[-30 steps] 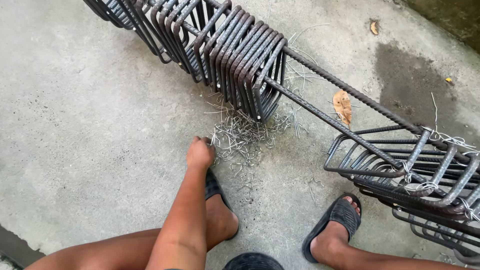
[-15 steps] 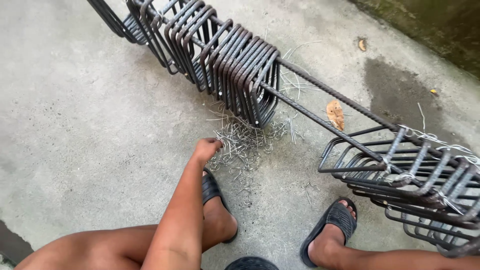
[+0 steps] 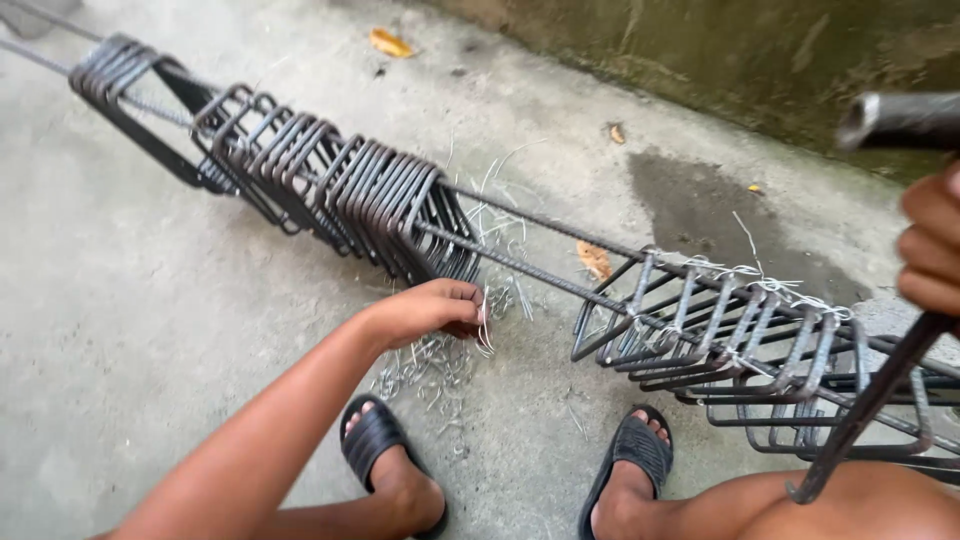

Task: Tying metal stirrups to a rebar rod using wire and a manual twisting tool

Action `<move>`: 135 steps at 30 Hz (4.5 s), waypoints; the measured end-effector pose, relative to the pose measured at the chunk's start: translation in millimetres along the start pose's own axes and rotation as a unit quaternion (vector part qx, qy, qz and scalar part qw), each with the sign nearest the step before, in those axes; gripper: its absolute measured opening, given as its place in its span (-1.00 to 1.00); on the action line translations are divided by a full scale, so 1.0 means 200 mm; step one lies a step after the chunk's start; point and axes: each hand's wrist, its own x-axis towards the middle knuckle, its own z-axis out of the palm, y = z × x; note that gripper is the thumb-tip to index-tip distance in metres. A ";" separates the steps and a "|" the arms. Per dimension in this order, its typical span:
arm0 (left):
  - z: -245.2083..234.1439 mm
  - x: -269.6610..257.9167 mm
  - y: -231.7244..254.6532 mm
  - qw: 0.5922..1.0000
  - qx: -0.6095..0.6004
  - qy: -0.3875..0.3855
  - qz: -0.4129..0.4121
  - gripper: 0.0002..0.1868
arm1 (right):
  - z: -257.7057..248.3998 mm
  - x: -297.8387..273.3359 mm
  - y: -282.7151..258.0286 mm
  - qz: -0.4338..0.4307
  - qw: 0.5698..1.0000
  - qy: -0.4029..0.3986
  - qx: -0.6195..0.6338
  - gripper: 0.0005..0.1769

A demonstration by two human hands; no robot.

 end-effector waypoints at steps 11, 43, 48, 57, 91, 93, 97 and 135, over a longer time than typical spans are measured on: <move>0.62 -0.47 0.88 0.750 0.492 0.059 0.438 -0.79 | 0.90 0.14 0.19 -0.098 0.954 0.154 -0.236 -0.70; 0.59 -0.44 0.79 0.992 -0.118 -0.021 0.027 -0.37 | 1.11 0.41 0.43 -0.102 0.816 0.066 -0.565 -0.83; 0.61 -0.41 0.75 0.965 -0.233 -0.011 0.120 -0.76 | 1.06 0.39 0.47 -0.028 0.909 0.126 -0.396 -0.78; 0.62 -0.40 0.70 0.933 -0.326 -0.084 0.130 -0.78 | 1.13 0.41 0.51 -0.139 0.890 0.058 -0.431 -0.81; 0.73 -0.55 0.85 0.941 -0.261 -0.112 0.186 -0.58 | 1.28 0.40 0.39 -0.302 0.722 0.047 -0.621 -0.81; 0.73 -0.55 0.84 0.968 -0.069 -0.072 0.229 -0.55 | 1.27 0.37 0.36 -0.218 0.775 0.086 -0.587 -0.75; 0.72 -0.55 0.77 0.968 -0.054 -0.011 0.244 -0.65 | 1.16 0.38 0.34 -0.125 0.839 0.156 -0.506 -0.62; 0.63 -0.60 0.88 0.817 0.517 0.139 0.217 -0.79 | 1.26 0.45 0.38 -0.091 0.744 -0.044 -0.660 -0.52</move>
